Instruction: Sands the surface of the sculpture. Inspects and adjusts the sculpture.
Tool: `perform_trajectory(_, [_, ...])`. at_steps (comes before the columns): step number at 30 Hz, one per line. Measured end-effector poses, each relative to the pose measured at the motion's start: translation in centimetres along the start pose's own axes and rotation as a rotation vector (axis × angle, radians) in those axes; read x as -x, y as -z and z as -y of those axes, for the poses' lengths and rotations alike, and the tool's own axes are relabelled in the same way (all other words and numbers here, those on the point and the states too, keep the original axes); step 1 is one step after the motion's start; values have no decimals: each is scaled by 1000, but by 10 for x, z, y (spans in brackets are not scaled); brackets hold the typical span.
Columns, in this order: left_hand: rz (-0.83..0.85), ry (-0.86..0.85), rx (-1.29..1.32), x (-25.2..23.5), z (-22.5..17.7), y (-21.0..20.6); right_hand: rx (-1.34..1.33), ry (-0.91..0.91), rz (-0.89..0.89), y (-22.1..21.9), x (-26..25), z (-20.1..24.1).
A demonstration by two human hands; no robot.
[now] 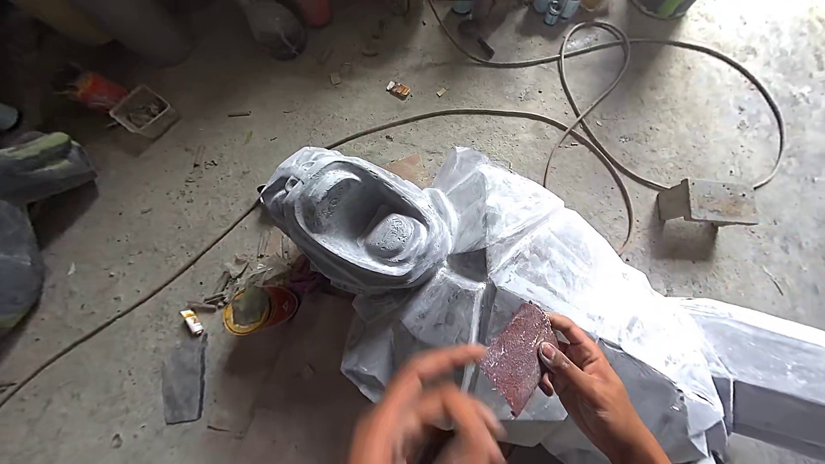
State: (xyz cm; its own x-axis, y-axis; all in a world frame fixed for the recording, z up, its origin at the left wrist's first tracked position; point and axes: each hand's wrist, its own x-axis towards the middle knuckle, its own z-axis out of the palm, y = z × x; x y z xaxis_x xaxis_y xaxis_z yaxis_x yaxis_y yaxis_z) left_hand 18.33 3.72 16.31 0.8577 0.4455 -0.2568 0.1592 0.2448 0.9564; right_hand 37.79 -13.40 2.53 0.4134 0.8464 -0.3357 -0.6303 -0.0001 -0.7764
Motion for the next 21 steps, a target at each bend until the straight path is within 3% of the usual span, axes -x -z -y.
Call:
perform_trajectory(2, [-193,110,-59,-10,78,-3,-72,2,27,-3,1,-9])
perform_trajectory(3, [-203,165,86,-11,103,-12,-84,-1,49,-5,0,-14])
perform_trajectory(5, [-254,270,456,-12,122,-37,-53,-37,88,-7,-2,-27])
perform_trajectory(8, [-436,396,638,-30,129,-62,-36,-65,53,-5,-2,-42])
perform_trajectory(11, [-366,573,859,-29,136,-68,-86,-85,81,-5,-4,-41])
perform_trajectory(14, [-179,724,1021,-17,132,-59,-94,-105,136,-7,-4,-37])
perform_trajectory(17, [-126,713,893,-17,127,-45,-4,-65,114,-9,-5,-31])
perform_trajectory(21, [-406,470,583,-28,123,-45,99,-14,-24,-8,-5,-32])
